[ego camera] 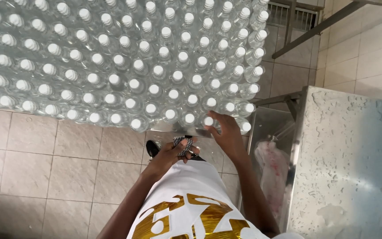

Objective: Placing plastic caps onto the tops of water bottles arranged in a grid on a table

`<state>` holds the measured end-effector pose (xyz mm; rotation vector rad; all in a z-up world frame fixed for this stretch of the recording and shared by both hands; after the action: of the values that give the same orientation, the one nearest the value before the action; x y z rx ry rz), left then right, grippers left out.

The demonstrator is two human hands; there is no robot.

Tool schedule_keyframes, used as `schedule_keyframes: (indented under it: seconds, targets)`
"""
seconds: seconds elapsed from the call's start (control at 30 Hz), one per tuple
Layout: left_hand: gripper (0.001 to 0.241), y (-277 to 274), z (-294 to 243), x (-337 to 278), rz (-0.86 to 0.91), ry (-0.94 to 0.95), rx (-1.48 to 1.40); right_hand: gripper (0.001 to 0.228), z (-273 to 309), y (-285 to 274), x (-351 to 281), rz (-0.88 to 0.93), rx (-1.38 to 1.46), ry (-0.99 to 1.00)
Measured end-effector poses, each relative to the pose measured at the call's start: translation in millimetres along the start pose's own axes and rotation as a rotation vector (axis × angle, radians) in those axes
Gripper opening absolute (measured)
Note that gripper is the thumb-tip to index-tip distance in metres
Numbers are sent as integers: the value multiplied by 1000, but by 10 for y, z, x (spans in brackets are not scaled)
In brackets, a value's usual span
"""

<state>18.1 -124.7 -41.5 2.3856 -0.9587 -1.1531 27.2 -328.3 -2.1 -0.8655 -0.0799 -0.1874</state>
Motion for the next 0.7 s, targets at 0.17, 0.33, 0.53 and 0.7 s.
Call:
schedule_keyframes:
  seconds: [0.17,0.33,0.53,0.7]
  targets:
    - [61,127,62,72,-28,7,-18,49,213,-176,1,-54,-106,-149]
    - [58,304,248,132,55,-26,-4,40,432,-420,-213,9,201,-76]
    - [54,659,189,52,190,-91,41,42,226,-187,-560,264,603,224]
    - [48,752,233,55,275,-138,110,39,243,-262,-730,205,608,285]
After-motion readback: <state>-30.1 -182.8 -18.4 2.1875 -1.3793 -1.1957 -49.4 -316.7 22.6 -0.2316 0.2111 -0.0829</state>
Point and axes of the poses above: each hand's wrist, its own x-axis towards the middle knuckle, its own y-axis out of the palm, z = x × y, the point moved 10 cm from there along x, towards the middle knuckle, and after that the axes turned 2 degrees about -y, right-handed, at the moved point
